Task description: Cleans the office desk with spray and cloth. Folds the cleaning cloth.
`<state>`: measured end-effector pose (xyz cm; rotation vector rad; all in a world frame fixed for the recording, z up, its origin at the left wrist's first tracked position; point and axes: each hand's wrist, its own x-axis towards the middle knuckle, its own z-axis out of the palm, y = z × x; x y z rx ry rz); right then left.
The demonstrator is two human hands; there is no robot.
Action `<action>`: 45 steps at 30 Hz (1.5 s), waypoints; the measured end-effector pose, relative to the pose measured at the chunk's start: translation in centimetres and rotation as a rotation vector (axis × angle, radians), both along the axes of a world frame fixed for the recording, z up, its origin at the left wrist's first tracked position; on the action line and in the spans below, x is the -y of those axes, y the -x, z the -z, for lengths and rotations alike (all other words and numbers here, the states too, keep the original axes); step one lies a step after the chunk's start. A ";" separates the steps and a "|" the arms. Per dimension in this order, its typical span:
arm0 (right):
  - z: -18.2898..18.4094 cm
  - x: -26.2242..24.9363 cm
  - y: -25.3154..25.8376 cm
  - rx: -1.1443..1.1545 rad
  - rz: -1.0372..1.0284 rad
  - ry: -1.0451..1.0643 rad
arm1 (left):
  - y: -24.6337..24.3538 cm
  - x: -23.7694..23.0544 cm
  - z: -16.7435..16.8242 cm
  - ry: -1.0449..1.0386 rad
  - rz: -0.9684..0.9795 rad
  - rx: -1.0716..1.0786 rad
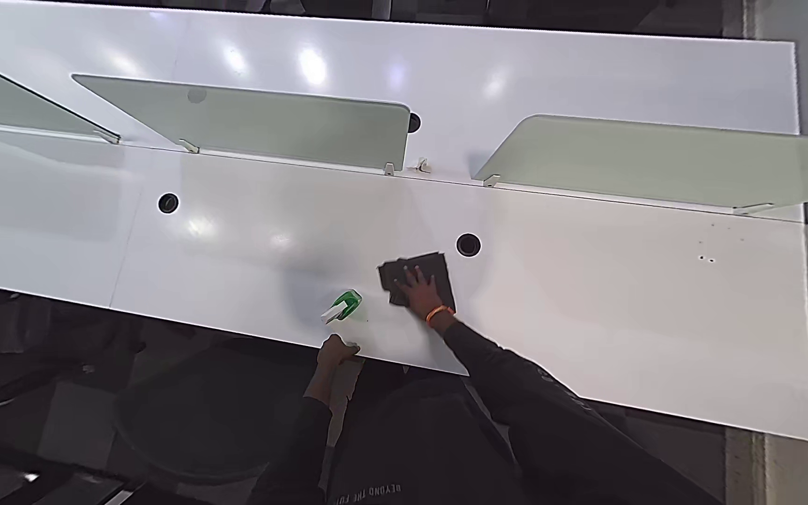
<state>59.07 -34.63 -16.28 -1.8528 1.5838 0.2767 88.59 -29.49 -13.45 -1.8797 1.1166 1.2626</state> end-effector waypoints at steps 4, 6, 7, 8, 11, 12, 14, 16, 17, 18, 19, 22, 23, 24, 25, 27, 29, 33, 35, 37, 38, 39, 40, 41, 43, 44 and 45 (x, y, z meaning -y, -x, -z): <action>0.8 -9.8 -2.9 0.100 -0.238 -0.008 | 2.7 -0.2 -1.1 -0.020 0.144 0.016; 1.1 -12.8 -2.5 0.136 -0.326 -0.045 | 4.8 0.6 -2.0 0.035 0.192 -0.021; 1.2 -13.5 -1.8 0.140 -0.351 -0.059 | 5.9 1.1 -2.3 0.068 0.216 -0.048; 1.2 -14.0 -0.7 0.146 -0.347 -0.058 | 7.0 1.7 -2.3 0.096 0.239 -0.077; 1.3 -15.4 3.6 0.093 -0.197 -0.002 | 10.4 3.2 -2.0 0.170 0.305 -0.166; 1.2 -15.9 5.4 0.062 -0.109 0.018 | 11.5 3.8 -1.9 0.213 0.326 -0.193; 0.9 -17.2 8.9 -0.031 0.086 0.045 | 13.5 4.7 -1.5 0.293 0.364 -0.240; 0.6 -18.7 12.0 -0.149 0.274 0.017 | 15.0 5.7 -0.7 0.397 0.408 -0.252; 0.5 -19.5 13.2 -0.198 0.358 -0.012 | 15.5 6.2 -0.1 0.450 0.437 -0.249; 0.4 -19.9 14.0 -0.233 0.425 -0.030 | 15.9 6.8 0.5 0.493 0.474 -0.229; 0.5 -20.0 14.4 -0.248 0.465 -0.039 | 16.3 7.7 1.1 0.522 0.514 -0.195; 0.5 -18.4 13.5 -0.241 0.418 -0.056 | 16.8 10.3 2.6 0.588 0.587 -0.085; 0.5 -17.5 13.0 -0.232 0.345 -0.062 | 16.9 11.0 3.0 0.597 0.607 -0.057; 0.6 -16.4 12.6 -0.216 0.256 -0.063 | 17.1 11.7 3.6 0.597 0.634 -0.026; 0.7 -14.9 12.4 -0.189 0.177 -0.062 | 17.4 12.2 4.0 0.594 0.658 -0.002; 0.9 -11.2 11.5 -0.127 0.057 -0.064 | 17.6 13.1 4.5 0.564 0.691 0.020; 1.2 -6.6 10.2 -0.080 -0.011 -0.062 | 17.7 13.8 4.6 0.518 0.716 0.020; 2.0 2.6 7.7 -0.063 -0.025 0.005 | 17.7 14.2 4.5 0.497 0.743 0.011; 2.3 7.2 6.8 -0.053 0.000 0.025 | 17.8 14.4 4.4 0.485 0.753 0.013; 2.3 11.4 6.4 -0.042 0.021 0.028 | 17.8 14.4 4.4 0.477 0.767 0.018; 2.1 13.4 6.3 -0.046 0.023 0.027 | 17.8 14.5 4.3 0.480 0.765 0.017; 1.9 15.2 6.2 -0.053 0.024 0.021 | 17.8 14.5 4.3 0.486 0.765 0.017; 1.8 16.9 6.3 -0.055 0.029 0.015 | 17.7 14.5 4.3 0.487 0.770 0.023; 1.8 18.3 6.5 -0.053 0.037 0.013 | 17.7 14.5 4.4 0.488 0.773 0.026; 1.5 20.5 7.3 -0.052 0.062 0.010 | 17.7 14.4 4.5 0.491 0.782 0.030; 1.4 21.3 7.8 -0.056 0.077 0.008 | 17.8 14.5 4.5 0.485 0.782 0.028; 1.4 21.7 8.5 -0.061 0.095 0.006 | 17.8 14.4 4.4 0.477 0.781 0.026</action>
